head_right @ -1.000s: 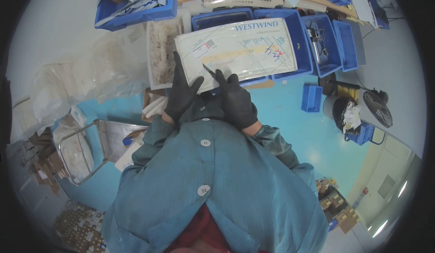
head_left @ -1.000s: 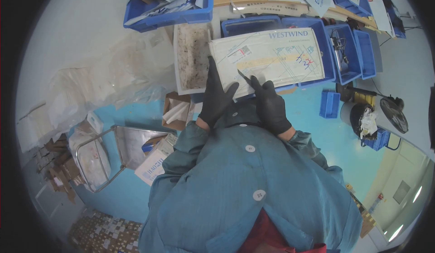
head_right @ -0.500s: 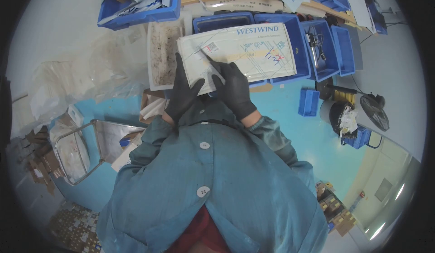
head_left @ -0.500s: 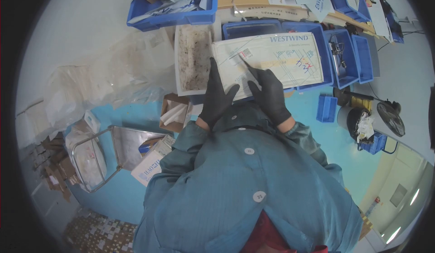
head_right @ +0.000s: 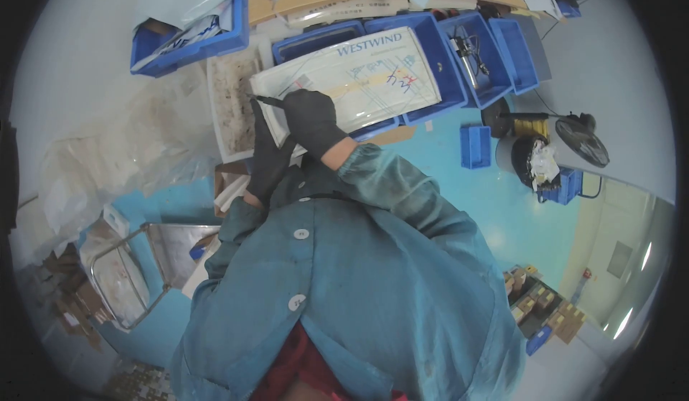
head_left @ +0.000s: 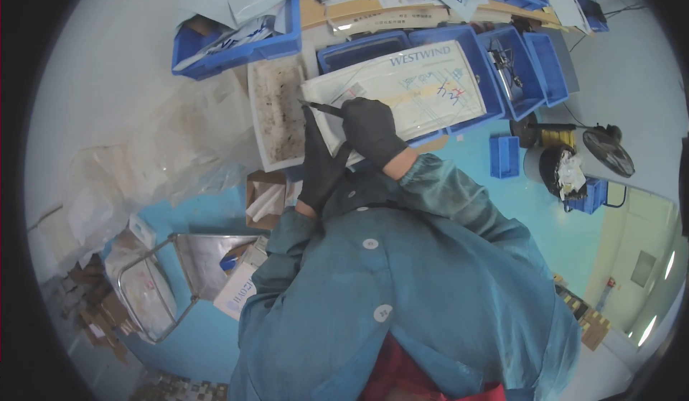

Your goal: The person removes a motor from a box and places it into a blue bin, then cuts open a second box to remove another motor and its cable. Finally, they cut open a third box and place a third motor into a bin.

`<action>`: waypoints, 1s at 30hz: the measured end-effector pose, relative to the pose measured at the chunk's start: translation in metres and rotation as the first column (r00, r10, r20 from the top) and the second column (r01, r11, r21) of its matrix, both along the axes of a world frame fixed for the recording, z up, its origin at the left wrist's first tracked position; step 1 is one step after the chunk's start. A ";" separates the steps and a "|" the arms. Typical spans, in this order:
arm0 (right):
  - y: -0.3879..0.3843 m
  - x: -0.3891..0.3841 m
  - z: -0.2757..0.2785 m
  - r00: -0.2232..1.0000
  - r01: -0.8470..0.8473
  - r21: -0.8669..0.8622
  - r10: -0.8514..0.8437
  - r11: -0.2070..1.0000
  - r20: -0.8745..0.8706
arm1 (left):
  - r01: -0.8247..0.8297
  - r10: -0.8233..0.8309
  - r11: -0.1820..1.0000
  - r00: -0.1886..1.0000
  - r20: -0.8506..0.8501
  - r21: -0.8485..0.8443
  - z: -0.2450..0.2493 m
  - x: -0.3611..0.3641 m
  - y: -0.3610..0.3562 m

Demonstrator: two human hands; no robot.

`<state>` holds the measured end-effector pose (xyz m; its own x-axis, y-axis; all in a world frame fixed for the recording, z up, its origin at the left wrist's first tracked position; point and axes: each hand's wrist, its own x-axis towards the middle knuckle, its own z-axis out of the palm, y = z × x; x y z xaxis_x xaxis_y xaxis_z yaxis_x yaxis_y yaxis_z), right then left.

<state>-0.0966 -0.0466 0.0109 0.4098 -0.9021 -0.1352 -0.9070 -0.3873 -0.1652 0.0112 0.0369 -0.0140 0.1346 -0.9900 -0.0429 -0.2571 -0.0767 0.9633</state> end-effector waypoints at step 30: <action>-0.015 -0.028 -0.033 0.941 -0.120 -0.117 0.151 0.986 0.302 | -0.089 0.090 0.960 0.996 0.010 0.265 -0.004 0.002 0.015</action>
